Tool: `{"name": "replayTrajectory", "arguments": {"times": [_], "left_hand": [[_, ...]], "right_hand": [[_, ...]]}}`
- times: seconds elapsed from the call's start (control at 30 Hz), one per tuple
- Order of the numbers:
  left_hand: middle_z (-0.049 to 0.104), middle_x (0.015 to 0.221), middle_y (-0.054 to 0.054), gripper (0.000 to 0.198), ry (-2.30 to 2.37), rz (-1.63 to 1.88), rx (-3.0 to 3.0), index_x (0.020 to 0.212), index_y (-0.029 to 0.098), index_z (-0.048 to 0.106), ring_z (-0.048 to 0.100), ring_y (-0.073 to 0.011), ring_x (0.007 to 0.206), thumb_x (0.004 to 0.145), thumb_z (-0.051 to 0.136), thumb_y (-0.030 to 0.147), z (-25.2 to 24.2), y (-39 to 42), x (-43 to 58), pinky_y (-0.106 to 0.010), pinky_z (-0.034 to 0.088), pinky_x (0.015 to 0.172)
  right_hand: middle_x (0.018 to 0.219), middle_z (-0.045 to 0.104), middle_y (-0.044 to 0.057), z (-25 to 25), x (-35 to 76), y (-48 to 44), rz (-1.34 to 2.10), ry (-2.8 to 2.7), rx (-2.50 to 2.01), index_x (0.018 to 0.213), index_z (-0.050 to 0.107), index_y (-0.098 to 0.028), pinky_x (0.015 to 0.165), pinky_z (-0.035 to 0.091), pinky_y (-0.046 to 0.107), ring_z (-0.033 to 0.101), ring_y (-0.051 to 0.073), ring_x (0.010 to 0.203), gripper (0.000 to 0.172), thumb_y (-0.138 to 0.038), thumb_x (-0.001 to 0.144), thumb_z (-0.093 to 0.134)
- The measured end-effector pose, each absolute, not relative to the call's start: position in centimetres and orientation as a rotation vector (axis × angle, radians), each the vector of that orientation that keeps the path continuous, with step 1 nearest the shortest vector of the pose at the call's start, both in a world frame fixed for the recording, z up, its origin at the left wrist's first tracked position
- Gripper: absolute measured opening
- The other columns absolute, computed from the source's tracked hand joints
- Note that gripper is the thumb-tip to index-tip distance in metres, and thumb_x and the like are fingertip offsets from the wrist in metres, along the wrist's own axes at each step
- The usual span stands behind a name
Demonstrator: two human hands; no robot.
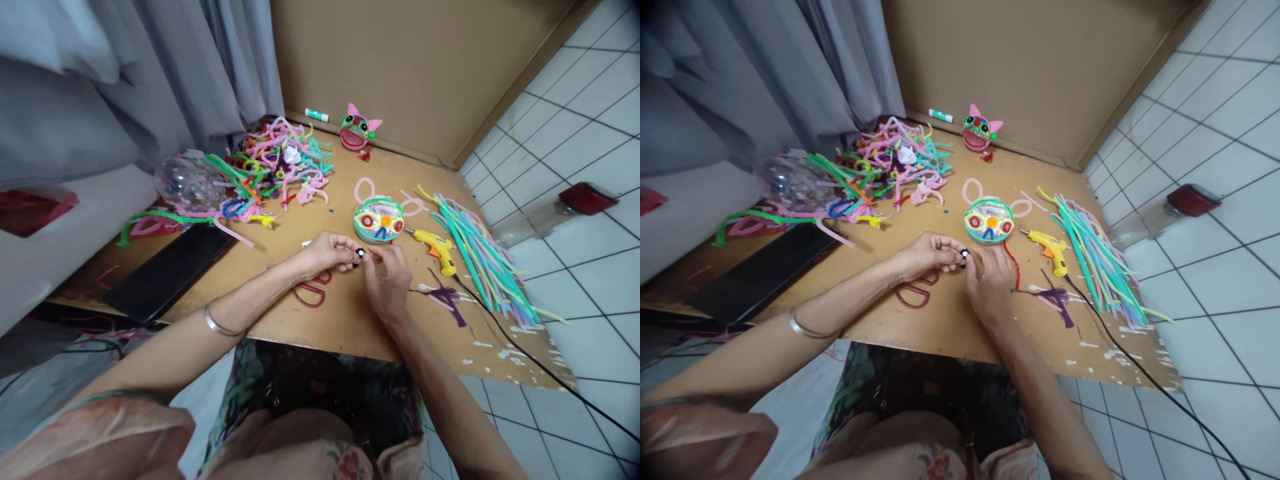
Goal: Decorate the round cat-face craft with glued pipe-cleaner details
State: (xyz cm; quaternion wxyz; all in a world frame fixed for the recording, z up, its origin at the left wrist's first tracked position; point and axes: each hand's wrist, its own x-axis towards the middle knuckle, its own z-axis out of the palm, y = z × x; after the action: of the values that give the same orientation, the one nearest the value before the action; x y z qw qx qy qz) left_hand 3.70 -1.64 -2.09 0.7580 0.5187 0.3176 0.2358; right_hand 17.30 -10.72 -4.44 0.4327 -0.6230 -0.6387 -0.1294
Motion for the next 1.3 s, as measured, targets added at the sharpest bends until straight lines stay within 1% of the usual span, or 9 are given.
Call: {"name": "replayTrajectory", "arguments": {"times": [0.17,0.37,0.47,0.57,0.7,1.0,1.1,1.3], "left_hand": [[0.068,0.065,-0.003,0.019,0.653,0.514,1.142,0.075,0.011,0.069,0.055,-0.0057,0.052,0.058,0.075,0.015,-1.9,-1.9,3.6,-0.016,0.042,0.051],[0.068,0.069,-0.003,0.025,0.628,0.507,1.163,0.074,0.011,0.068,0.055,-0.0055,0.054,0.06,0.08,0.028,-2.3,-1.8,3.5,-0.017,0.043,0.052],[0.069,0.07,-0.003,0.028,0.629,0.511,1.172,0.076,0.011,0.068,0.055,-0.0054,0.054,0.062,0.081,0.031,-2.5,-1.6,3.5,-0.017,0.043,0.053],[0.069,0.07,-0.004,0.028,0.63,0.512,1.151,0.076,0.011,0.068,0.055,-0.0053,0.054,0.062,0.081,0.031,-2.6,-1.4,3.5,-0.018,0.044,0.054],[0.07,0.071,-0.004,0.024,0.641,0.52,1.11,0.075,0.01,0.067,0.055,-0.0048,0.053,0.064,0.081,0.026,-2.6,-1.3,3.6,-0.017,0.044,0.054],[0.07,0.069,-0.003,0.016,0.64,0.513,1.012,0.076,0.009,0.067,0.057,-0.0039,0.052,0.065,0.075,0.015,-2.3,-1.1,3.5,-0.015,0.047,0.054],[0.07,0.07,-0.004,0.017,0.643,0.512,0.975,0.077,0.009,0.068,0.058,-0.0047,0.052,0.064,0.076,0.017,-2.2,-1.0,3.4,-0.015,0.047,0.054],[0.069,0.068,-0.003,0.028,0.651,0.546,0.984,0.075,0.01,0.069,0.056,-0.004,0.052,0.06,0.084,0.029,-2.5,-0.7,3.4,-0.015,0.044,0.052]], "right_hand": [[0.083,0.063,0.005,-4.5,17.5,-10.6,-0.289,-1.59,-1.541,0.09,0.063,-0.021,0.072,0.047,0.032,0.059,0.018,0.079,0.01,-0.025,0.089,0.054],[0.084,0.064,0.005,-4.4,17.2,-10.7,-0.29,-1.587,-1.552,0.089,0.063,-0.021,0.072,0.047,0.033,0.059,0.019,0.08,0.01,-0.025,0.088,0.054],[0.082,0.064,0.005,-4.0,17.1,-10.8,-0.259,-1.544,-1.533,0.088,0.063,-0.021,0.071,0.047,0.032,0.059,0.018,0.077,0.01,-0.025,0.088,0.054],[0.079,0.063,0.004,-3.4,17.1,-10.8,-0.227,-1.462,-1.517,0.086,0.063,-0.02,0.068,0.046,0.031,0.058,0.017,0.073,0.014,-0.025,0.09,0.051],[0.076,0.062,0.002,-3.1,17.3,-10.9,-0.208,-1.405,-1.537,0.082,0.062,-0.02,0.067,0.045,0.03,0.056,0.016,0.071,0.018,-0.026,0.091,0.048],[0.08,0.063,0.004,-3.6,17.4,-10.8,-0.131,-1.447,-1.529,0.084,0.063,-0.019,0.065,0.045,0.029,0.057,0.016,0.071,0.016,-0.026,0.09,0.049],[0.08,0.063,0.003,-3.6,17.4,-10.7,-0.135,-1.436,-1.537,0.084,0.063,-0.02,0.065,0.045,0.029,0.057,0.016,0.071,0.017,-0.026,0.09,0.048],[0.08,0.062,0.003,-4.0,17.6,-10.8,-0.074,-1.479,-1.594,0.088,0.064,-0.019,0.064,0.044,0.028,0.055,0.015,0.068,0.018,-0.026,0.09,0.047]]}}
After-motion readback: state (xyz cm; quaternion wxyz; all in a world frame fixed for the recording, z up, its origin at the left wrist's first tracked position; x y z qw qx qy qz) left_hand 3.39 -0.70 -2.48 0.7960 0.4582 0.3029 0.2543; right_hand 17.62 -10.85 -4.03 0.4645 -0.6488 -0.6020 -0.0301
